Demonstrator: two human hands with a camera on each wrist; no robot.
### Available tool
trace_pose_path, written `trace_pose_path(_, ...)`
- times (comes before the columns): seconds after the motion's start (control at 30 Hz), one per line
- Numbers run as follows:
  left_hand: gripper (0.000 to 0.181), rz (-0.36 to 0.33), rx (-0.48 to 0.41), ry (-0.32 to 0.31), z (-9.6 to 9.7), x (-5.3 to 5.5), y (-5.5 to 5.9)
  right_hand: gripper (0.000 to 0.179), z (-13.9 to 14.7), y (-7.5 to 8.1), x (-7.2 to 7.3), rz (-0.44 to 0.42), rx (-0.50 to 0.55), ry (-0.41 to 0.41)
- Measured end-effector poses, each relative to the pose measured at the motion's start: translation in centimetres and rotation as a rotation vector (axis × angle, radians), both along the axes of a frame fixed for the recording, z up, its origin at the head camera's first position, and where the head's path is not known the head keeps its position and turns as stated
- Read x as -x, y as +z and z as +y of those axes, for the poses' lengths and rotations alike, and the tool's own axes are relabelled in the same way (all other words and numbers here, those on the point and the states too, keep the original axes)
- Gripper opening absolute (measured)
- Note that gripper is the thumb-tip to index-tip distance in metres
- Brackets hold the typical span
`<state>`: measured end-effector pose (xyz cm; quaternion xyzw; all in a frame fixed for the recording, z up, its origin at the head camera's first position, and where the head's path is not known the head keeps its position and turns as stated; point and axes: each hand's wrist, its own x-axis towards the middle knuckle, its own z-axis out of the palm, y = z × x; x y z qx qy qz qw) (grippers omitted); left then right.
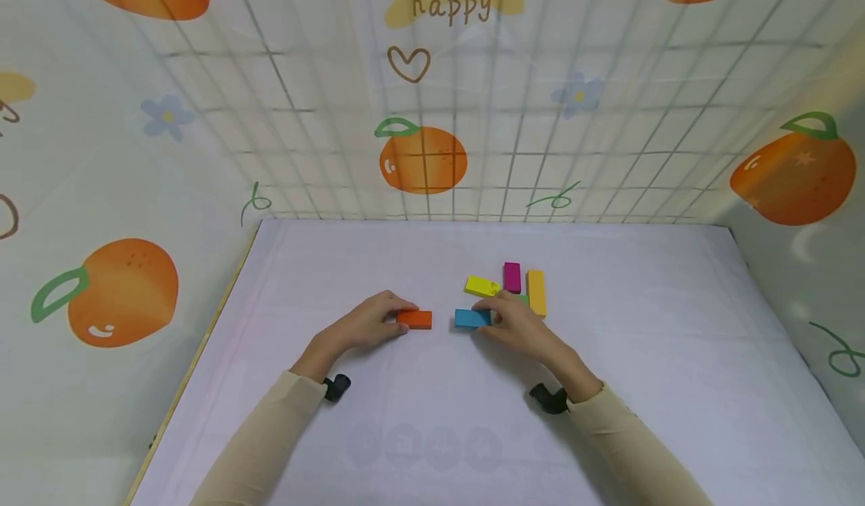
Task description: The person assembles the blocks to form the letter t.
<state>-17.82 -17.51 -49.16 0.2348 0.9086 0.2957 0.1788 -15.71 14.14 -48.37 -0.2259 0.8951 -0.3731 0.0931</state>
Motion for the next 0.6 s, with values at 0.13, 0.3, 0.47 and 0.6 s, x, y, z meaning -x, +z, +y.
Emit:
trace_pose_path(0.13,0.039,-0.002,-0.001,0.001,0.0,0.0,0.0,0.034,-0.7,-0.1,0.1,-0.031,-0.009,0.001)
trace_pose_path(0.3,0.040,-0.009,0.000,0.014,0.0,0.0,-0.1,0.034,-1.4,-0.5,0.4,-0.053,-0.011,0.001)
trace_pose_path(0.47,0.040,-0.013,-0.017,0.013,-0.1,-0.1,0.2,0.035,-1.8,-0.9,0.6,-0.053,-0.007,0.008)
trace_pose_path(0.6,0.040,-0.008,-0.015,0.007,-0.1,-0.1,0.2,0.035,-2.2,-1.0,0.8,-0.061,-0.005,0.012)
